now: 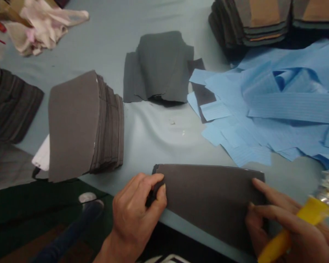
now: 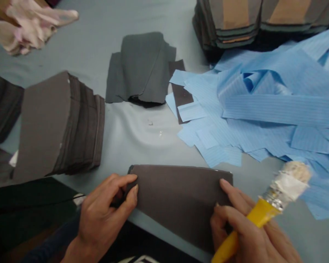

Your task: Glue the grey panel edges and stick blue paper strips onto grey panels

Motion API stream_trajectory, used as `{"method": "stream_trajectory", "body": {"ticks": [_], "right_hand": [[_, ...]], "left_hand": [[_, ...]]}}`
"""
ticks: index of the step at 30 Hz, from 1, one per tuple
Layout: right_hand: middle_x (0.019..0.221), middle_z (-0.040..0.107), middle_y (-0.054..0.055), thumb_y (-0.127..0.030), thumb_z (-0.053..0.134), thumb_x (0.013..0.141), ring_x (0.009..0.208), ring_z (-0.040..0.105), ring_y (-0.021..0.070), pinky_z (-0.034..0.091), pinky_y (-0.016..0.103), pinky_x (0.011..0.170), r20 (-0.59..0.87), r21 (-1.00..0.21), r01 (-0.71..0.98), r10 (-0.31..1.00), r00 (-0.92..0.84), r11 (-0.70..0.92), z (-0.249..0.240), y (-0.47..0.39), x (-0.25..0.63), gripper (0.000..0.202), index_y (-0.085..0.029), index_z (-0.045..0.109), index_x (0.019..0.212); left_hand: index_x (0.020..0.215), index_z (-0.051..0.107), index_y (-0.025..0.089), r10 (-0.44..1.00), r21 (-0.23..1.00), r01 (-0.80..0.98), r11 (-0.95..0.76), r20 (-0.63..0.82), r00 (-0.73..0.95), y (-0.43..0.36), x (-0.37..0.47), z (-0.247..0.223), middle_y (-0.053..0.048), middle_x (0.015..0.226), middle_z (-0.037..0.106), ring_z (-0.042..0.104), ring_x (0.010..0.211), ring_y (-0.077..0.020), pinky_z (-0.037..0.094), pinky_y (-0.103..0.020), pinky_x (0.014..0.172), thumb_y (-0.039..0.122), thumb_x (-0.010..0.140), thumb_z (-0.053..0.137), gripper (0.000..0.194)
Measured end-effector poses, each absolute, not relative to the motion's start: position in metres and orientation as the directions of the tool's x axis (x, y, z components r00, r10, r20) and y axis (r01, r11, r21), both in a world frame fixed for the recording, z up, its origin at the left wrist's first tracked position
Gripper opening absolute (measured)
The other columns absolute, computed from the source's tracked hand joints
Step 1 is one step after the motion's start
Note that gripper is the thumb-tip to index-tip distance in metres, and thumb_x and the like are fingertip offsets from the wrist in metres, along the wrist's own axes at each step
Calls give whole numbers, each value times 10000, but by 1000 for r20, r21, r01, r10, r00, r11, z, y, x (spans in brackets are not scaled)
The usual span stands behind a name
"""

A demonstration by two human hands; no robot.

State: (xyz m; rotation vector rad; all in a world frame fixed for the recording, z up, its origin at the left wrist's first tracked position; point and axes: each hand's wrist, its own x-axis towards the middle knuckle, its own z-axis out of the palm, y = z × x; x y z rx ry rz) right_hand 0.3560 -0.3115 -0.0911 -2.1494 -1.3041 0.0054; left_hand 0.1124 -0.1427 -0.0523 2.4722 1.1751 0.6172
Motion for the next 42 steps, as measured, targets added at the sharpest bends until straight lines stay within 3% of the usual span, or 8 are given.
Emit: {"method": "stream_trajectory", "body": {"ticks": [7, 11, 18, 23, 26, 30, 35, 42], "right_hand": [[1146, 824, 10, -206, 713, 951, 974, 798, 278, 588, 352, 756, 438, -219, 950, 848, 298, -221, -79, -310, 344, 123, -288, 741, 1038], [1201, 813, 31, -232, 754, 976, 879, 799, 242, 553, 333, 757, 434, -219, 967, 875, 216, -131, -75, -306, 349, 69, -242, 696, 1009], [1112, 814, 174, -211, 685, 1034, 857, 776, 296, 538, 433, 862, 409, -164, 982, 899, 156, -96, -54, -288, 343, 96, -167, 638, 963], [1167, 803, 166, -197, 669, 1041, 927, 779, 286, 531, 422, 905, 430, -168, 979, 885, 179, -117, -56, -286, 341, 78, -172, 629, 979], [1177, 802, 156, -182, 689, 1025, 945, 781, 282, 535, 418, 927, 451, -164, 980, 875, 177, -113, -60, -285, 341, 81, -180, 627, 973], [1164, 806, 153, -162, 691, 1018, 928, 790, 279, 547, 411, 925, 474, -138, 983, 864, 171, -119, -62, -284, 341, 87, -178, 630, 958], [1149, 809, 155, -162, 676, 1020, 912, 793, 296, 561, 428, 908, 486, -118, 987, 860, 152, -108, -61, -283, 341, 84, -172, 627, 952], [1159, 812, 123, -168, 708, 1001, 916, 794, 296, 561, 429, 923, 488, -133, 983, 855, 174, -125, -60, -282, 341, 106, -194, 622, 944]], "left_hand": [[1097, 671, 214, 778, 471, 631, -617, 243, 579, -144, 111, -52, 13, 849, 704, 671, 760, -140, 524, -255, 701, 140, 992, 640, 132], [1132, 673, 205, 769, 469, 619, -630, 264, 582, -144, 107, -56, 2, 919, 702, 662, 820, -145, 531, -276, 792, 136, 997, 655, 153], [1187, 685, 167, 728, 435, 589, -681, 316, 608, -144, 101, -61, -30, 984, 642, 627, 864, -152, 510, -285, 807, 125, 996, 679, 196], [1185, 679, 160, 718, 395, 601, -695, 332, 612, -146, 106, -49, -43, 1001, 637, 612, 888, -171, 501, -317, 826, 111, 1000, 660, 193], [1212, 653, 163, 659, 380, 542, -749, 341, 671, -152, 126, -39, -62, 1094, 708, 647, 1038, -207, 516, -353, 969, 111, 1013, 619, 208], [1393, 577, 102, 529, 352, 424, -835, 295, 796, -163, 166, -42, -115, 1481, 656, 493, 1492, -292, 399, -422, 1252, 231, 1075, 513, 349], [1529, 479, 54, 451, 269, 402, -875, 156, 879, -170, 191, -58, -154, 1654, 500, 446, 1552, -326, 377, -454, 1282, 448, 1075, 524, 603], [1567, 430, 35, 541, 163, 520, -838, 134, 830, -159, 155, -62, -192, 1668, 466, 422, 1565, -348, 385, -510, 1264, 458, 1110, 374, 626]]}}
